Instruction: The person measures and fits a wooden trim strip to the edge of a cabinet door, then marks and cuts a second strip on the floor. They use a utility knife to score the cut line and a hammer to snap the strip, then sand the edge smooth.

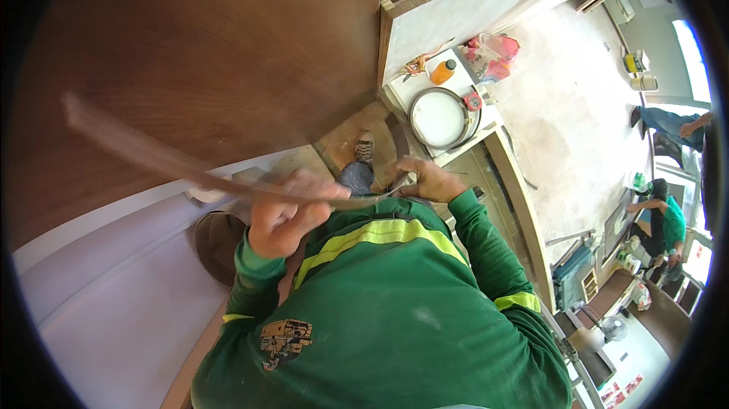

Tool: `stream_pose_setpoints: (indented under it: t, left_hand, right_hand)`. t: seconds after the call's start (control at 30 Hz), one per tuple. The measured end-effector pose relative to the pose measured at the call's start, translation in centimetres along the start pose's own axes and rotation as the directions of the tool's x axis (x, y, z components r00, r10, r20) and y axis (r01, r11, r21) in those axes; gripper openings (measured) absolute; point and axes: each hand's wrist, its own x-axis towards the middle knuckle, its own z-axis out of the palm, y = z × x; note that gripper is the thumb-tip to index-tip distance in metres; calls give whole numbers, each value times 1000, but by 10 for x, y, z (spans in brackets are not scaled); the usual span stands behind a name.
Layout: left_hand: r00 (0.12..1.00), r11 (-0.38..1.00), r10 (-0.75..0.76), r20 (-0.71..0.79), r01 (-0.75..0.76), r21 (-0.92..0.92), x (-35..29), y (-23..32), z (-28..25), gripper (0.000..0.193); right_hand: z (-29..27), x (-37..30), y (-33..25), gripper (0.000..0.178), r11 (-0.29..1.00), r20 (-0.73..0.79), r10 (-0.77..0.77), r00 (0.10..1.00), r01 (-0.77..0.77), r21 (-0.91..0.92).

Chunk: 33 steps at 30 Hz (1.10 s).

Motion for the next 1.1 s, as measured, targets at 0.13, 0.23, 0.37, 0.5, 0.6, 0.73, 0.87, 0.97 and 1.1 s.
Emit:
stream_pose_setpoints:
  t: [0.13,0.23,0.37,0.5,0.6,0.73,0.87,0.97,1.1]
  left_hand:
    - [984,963,151,-95,-168,-212,-9,20,26,25]
    - [985,980,145,-98,-157,-123,2,25,46,24]
    - [1000,975,25,7,-23,-219,5,3,73,22]
    - [960,878,-262,99,280,-387,4,-39,108,23]
    - [691,545,-623,366,720,-430,12,-83,126,21]
    - [560,-28,-675,481,631,-775,2,-189,159,30]
    - [381,16,-854,355,700,-714,-14,-320,172,52]
    - [431,415,-901,-59,811,-413,-2,-329,186,66]
    - [904,914,-403,141,389,118,62,-268,218,83]
  right_hand:
    - [49,-28,112,31,999,-13,-43,999,44,9]
    - [68,-72,157,25,992,-135,123,983,-124,5]
    - [58,-153,184,24,937,-130,348,928,-342,66]
    - [30,-260,212,26,825,-172,556,813,-566,-8]
    - [-12,-360,216,28,687,-262,709,655,-725,47]
    - [-95,-409,133,23,447,-387,794,469,-882,-151]
    - [-135,-380,46,16,462,-465,622,630,-774,-433]
    - [-121,-318,19,16,463,-405,456,793,-599,-653]
    - [-86,-220,16,12,398,-294,326,898,-413,-819]
